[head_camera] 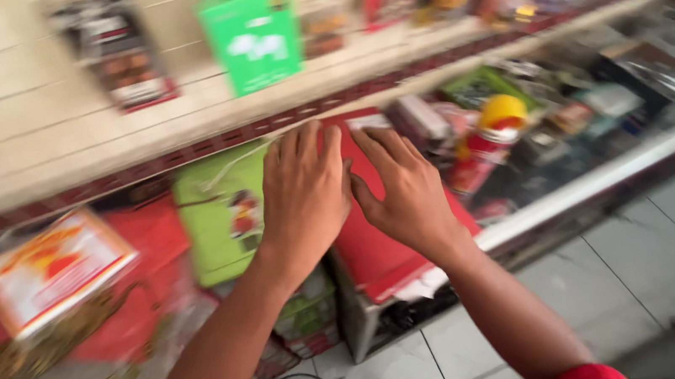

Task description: The person moves various packaged motorcycle parts between a display counter and a hanging wire rack, handling items including rollers, seals, and other components one at a time and placing them onto metal hooks.

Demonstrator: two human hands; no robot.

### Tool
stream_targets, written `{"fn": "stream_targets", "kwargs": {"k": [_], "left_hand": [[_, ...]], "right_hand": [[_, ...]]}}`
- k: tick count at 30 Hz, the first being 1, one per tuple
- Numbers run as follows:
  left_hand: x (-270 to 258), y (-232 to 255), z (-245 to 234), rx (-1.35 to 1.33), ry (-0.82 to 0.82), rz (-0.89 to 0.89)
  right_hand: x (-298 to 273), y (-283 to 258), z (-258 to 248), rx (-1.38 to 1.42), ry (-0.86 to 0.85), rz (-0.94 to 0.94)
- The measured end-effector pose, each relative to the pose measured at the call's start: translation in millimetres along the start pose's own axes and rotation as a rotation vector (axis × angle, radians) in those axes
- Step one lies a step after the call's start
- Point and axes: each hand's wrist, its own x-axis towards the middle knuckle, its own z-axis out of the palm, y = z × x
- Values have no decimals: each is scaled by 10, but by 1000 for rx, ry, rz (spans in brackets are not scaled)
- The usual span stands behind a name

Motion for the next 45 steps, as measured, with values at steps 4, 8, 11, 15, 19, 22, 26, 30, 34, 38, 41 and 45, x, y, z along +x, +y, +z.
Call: {"fn": "stream_targets", "kwargs": {"k": [4, 8, 11, 15, 19, 22, 26, 30, 34, 38, 41, 45], "left_hand": [[-17, 689, 320, -140, -37, 123], [-17, 1503, 762, -384, -138, 199], [-85, 2080, 1016, -499, -198, 335], [-166, 2873, 1233, -613, -246, 416], [-281, 3543, 1341, -702, -329, 499], [-412, 3957, 1436, -782, -367, 543], [-511, 4410, 1492, -832, -464, 629], [-585, 4795, 1558, -874, -547, 717], [-605, 5109, 1669, -945, -582, 806], [-516, 5395, 1824, -1033, -537, 891], [-353, 5572, 2011, -1098, -553, 890], [-48, 5767, 2310, -1140, -640, 838]], "right_hand": [[-597, 264, -523, -74, 65, 224], [-1256, 490, -1057, -196, 119, 495], [-1720, 592, -1505, -248, 140, 699], [-2221, 680, -2009, -366, 236, 769], [-2711, 686, -2439, -463, 300, 850], [-3065, 679, -2728, -503, 330, 921], [-3410, 591, -3073, -556, 387, 1066], [-3685, 568, -3284, -622, 494, 1120], [-3839, 586, -3337, -677, 552, 1235], [-3921, 747, -3412, -791, 577, 1294], [-3911, 958, -3439, -861, 568, 1334], [-3793, 1310, -3481, -917, 591, 1412]]}}
